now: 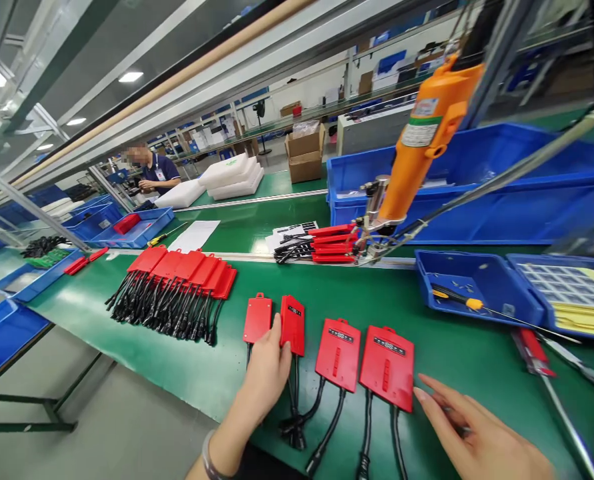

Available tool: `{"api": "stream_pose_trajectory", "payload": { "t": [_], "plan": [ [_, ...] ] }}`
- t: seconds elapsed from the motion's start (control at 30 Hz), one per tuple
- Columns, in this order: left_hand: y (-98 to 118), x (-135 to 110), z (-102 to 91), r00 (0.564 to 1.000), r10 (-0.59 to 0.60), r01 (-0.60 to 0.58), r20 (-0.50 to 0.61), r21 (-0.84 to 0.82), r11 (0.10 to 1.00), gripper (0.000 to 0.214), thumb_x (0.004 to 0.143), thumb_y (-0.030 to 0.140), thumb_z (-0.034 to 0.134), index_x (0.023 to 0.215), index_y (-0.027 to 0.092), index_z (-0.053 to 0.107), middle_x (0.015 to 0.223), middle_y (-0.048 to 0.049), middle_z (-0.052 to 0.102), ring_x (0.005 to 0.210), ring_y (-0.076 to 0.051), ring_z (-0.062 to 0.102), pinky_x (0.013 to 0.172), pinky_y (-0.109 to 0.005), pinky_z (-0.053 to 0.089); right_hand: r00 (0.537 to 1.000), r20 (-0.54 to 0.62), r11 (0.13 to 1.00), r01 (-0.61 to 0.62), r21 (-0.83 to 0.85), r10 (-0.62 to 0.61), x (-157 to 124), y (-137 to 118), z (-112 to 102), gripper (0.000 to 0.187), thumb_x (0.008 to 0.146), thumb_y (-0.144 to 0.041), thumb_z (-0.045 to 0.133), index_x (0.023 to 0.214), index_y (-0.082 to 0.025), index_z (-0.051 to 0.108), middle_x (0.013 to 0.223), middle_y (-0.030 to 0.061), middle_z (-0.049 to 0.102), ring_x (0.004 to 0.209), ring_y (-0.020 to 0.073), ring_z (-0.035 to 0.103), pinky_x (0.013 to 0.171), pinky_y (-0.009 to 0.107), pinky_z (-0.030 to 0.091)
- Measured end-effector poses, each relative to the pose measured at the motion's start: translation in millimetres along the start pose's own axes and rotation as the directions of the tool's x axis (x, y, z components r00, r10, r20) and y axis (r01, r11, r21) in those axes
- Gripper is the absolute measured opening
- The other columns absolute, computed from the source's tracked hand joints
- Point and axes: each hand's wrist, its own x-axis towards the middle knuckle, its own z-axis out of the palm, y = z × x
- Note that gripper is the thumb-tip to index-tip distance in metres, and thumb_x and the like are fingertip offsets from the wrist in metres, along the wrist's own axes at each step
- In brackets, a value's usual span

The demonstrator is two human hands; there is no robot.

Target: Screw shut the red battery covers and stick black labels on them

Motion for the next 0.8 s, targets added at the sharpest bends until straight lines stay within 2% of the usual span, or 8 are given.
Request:
{"api": "stream_pose_trajectory", "payload": {
  "t": [0.13, 0.27, 0.33, 0.47, 0.53, 0.6, 0.7, 0.8],
  "plan": [
    [-27, -2, -3.2, 0.991, 0.063, -0.045, -0.117, 0.153, 0.987, 0.043, 0.095, 0.02, 0.045, 0.137, 0.013, 0.048, 0.122, -0.0174, 0.06, 0.109, -0.029, 0.062, 0.091, -0.046, 0.052, 1.0, 0.025, 0.999, 0.012, 0.035, -0.013, 4, -16, -9, 0.06, 0.09, -0.07, 0.035, 0.095, -0.025, 0.074, 0.072, -0.0002, 0.072, 0.048, 0.0166, 0.064, 0.041, 0.027, 0.05],
    [-48, 1, -6.9, 0.99, 0.032, -0.001, -0.14, 0.212, 0.977, 0.049, 0.091, 0.028, 0.052, 0.138, 0.012, 0.047, 0.14, -0.0222, 0.049, 0.127, -0.036, 0.052, 0.098, -0.051, 0.049, 0.995, 0.058, 0.996, 0.076, 0.039, -0.079, 3, -22, -6, 0.052, 0.096, -0.06, 0.035, 0.103, -0.023, 0.07, 0.095, 0.0044, 0.072, 0.056, 0.0155, 0.066, 0.048, 0.028, 0.054],
    [-52, 1, -11.8, 0.992, -0.004, 0.018, -0.127, 0.108, 0.994, 0.047, 0.096, 0.029, 0.042, 0.14, 0.012, 0.045, 0.133, -0.0201, 0.056, 0.12, -0.032, 0.059, 0.093, -0.046, 0.053, 0.988, 0.055, 0.989, 0.144, 0.023, -0.145, 2, -22, 0, 0.048, 0.098, -0.055, 0.035, 0.106, -0.021, 0.069, 0.108, 0.0072, 0.069, 0.074, 0.0184, 0.07, 0.059, 0.029, 0.057],
    [-57, -1, -22.5, 0.991, -0.116, 0.106, -0.061, -0.151, 0.983, 0.048, 0.102, 0.036, 0.032, 0.144, 0.016, 0.042, 0.094, -0.0071, 0.072, 0.08, -0.022, 0.072, 0.071, -0.034, 0.058, 0.972, 0.047, 0.973, 0.231, -0.026, -0.23, 0, -22, 10, 0.043, 0.1, -0.046, 0.035, 0.112, -0.02, 0.066, 0.114, 0.0097, 0.065, 0.1, 0.0241, 0.066, 0.073, 0.034, 0.059],
    [-61, -1, -24.6, 0.991, -0.096, 0.082, -0.091, -0.143, 0.986, 0.047, 0.1, 0.039, 0.038, 0.14, 0.015, 0.048, 0.102, -0.0098, 0.071, 0.086, -0.023, 0.071, 0.077, -0.036, 0.058, 0.966, 0.041, 0.965, 0.257, -0.055, -0.255, 1, -24, 13, 0.044, 0.101, -0.044, 0.035, 0.117, -0.017, 0.064, 0.117, 0.0125, 0.062, 0.103, 0.0264, 0.063, 0.078, 0.037, 0.059],
    [-64, 3, -24.2, 0.994, -0.013, 0.008, -0.107, -0.043, 0.999, 0.05, 0.097, 0.043, 0.048, 0.139, 0.017, 0.05, 0.125, -0.0149, 0.062, 0.112, -0.028, 0.064, 0.095, -0.044, 0.052, 0.959, 0.056, 0.953, 0.284, -0.104, -0.279, 2, -27, 15, 0.049, 0.101, -0.046, 0.034, 0.124, -0.012, 0.061, 0.121, 0.0171, 0.059, 0.108, 0.03, 0.06, 0.083, 0.042, 0.059],
    [-60, 15, -21.1, 0.988, 0.152, -0.153, 0.02, 0.062, 0.986, 0.085, 0.085, 0.057, 0.067, 0.152, 0.021, 0.03, 0.157, -0.0193, 0.03, 0.144, -0.035, 0.03, 0.113, -0.053, 0.035, 0.934, 0.103, 0.916, 0.356, -0.184, -0.342, 4, -32, 24, 0.063, 0.1, -0.053, 0.034, 0.134, -0.004, 0.053, 0.133, 0.0256, 0.05, 0.123, 0.0399, 0.051, 0.091, 0.052, 0.055],
    [-45, 29, -15.3, 0.911, 0.359, -0.381, 0.206, 0.084, 0.921, 0.103, 0.079, 0.067, 0.067, 0.157, 0.026, 0.013, 0.164, -0.0186, 0.0, 0.15, -0.039, 0.003, 0.116, -0.06, 0.021, 0.888, 0.167, 0.866, 0.456, -0.204, -0.428, 7, -34, 37, 0.069, 0.098, -0.056, 0.04, 0.148, -0.009, 0.04, 0.151, 0.0285, 0.031, 0.138, 0.0469, 0.034, 0.098, 0.059, 0.049]
  ]
}}
